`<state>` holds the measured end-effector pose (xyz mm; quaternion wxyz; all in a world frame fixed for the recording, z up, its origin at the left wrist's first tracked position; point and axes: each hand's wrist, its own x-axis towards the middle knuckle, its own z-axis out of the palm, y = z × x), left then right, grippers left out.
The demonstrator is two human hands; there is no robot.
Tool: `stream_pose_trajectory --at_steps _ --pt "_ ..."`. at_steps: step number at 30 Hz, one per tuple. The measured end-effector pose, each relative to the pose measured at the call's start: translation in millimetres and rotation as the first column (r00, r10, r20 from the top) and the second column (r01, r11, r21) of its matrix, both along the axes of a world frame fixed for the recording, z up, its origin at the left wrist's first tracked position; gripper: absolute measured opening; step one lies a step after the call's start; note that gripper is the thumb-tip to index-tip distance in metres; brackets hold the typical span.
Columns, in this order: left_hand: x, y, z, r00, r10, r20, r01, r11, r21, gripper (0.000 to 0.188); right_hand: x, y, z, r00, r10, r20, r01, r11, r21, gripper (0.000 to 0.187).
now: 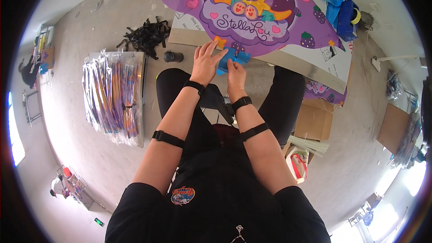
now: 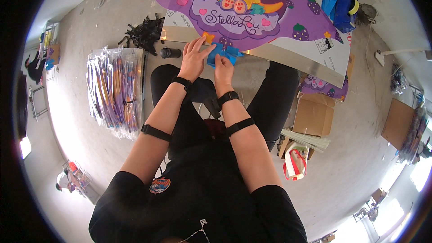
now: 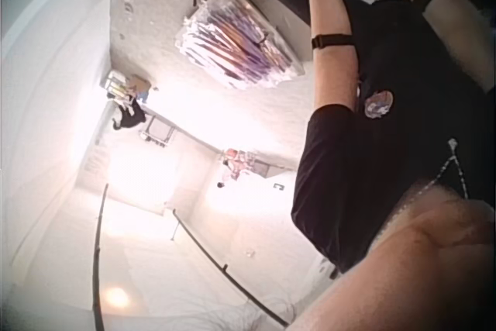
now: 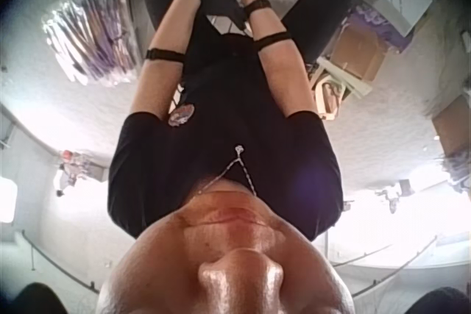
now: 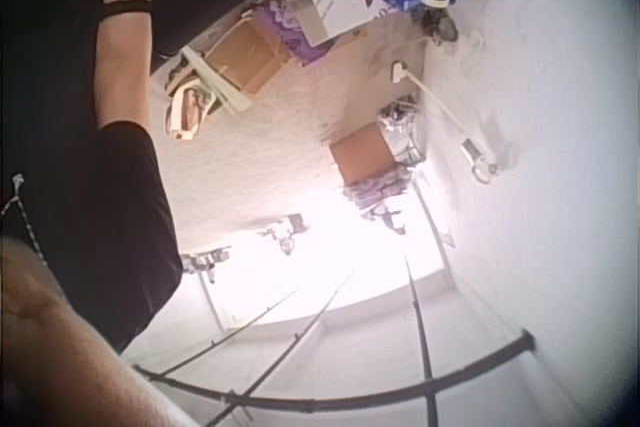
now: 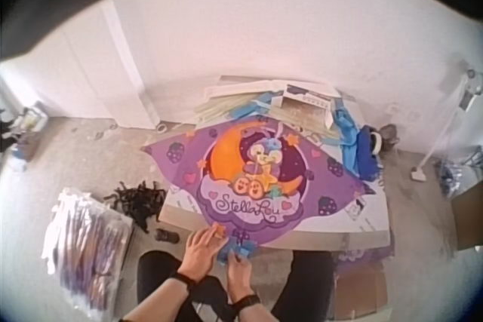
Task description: Assembling a decorative kite by attaching support rods and ribbons to the kite skin.
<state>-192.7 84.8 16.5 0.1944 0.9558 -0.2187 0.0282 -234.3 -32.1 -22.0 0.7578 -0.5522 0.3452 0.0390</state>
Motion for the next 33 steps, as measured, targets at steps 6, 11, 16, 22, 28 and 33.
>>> stream_pose_trajectory --at_steps 6,11,16,22,28,33 --pt "0.5 -0.5 -1.7 1.000 0.003 -0.018 -0.003 1.000 -0.011 0.048 0.3 -0.6 -3.0 1.000 0.015 0.022 -0.014 1.000 -0.018 0.024" --pt "-1.2 0.8 -2.3 1.000 0.007 -0.029 -0.007 1.000 0.009 0.048 0.4 1.1 5.5 1.000 0.012 0.010 -0.012 0.999 -0.031 0.024" --pt "-2.4 0.9 -2.6 1.000 0.003 -0.018 -0.003 1.000 0.005 0.048 -1.6 0.9 0.9 1.000 -0.008 0.016 0.009 0.999 -0.045 0.027" --pt "-4.8 2.9 -0.7 0.999 0.011 -0.034 -0.010 1.000 0.012 0.049 -3.8 1.3 -0.6 1.000 0.000 -0.004 -0.001 0.999 -0.037 0.028" --pt "-1.3 -0.3 -0.6 0.996 0.024 -0.084 -0.019 0.998 0.064 0.055 -9.0 -16.9 -6.6 0.989 0.137 -0.049 -0.143 0.865 -0.481 0.026" --pt "7.3 -18.9 5.9 0.994 0.006 -0.108 -0.003 1.000 0.021 0.065 1.9 -141.8 63.2 0.972 0.220 0.085 -0.169 0.902 -0.398 0.025"
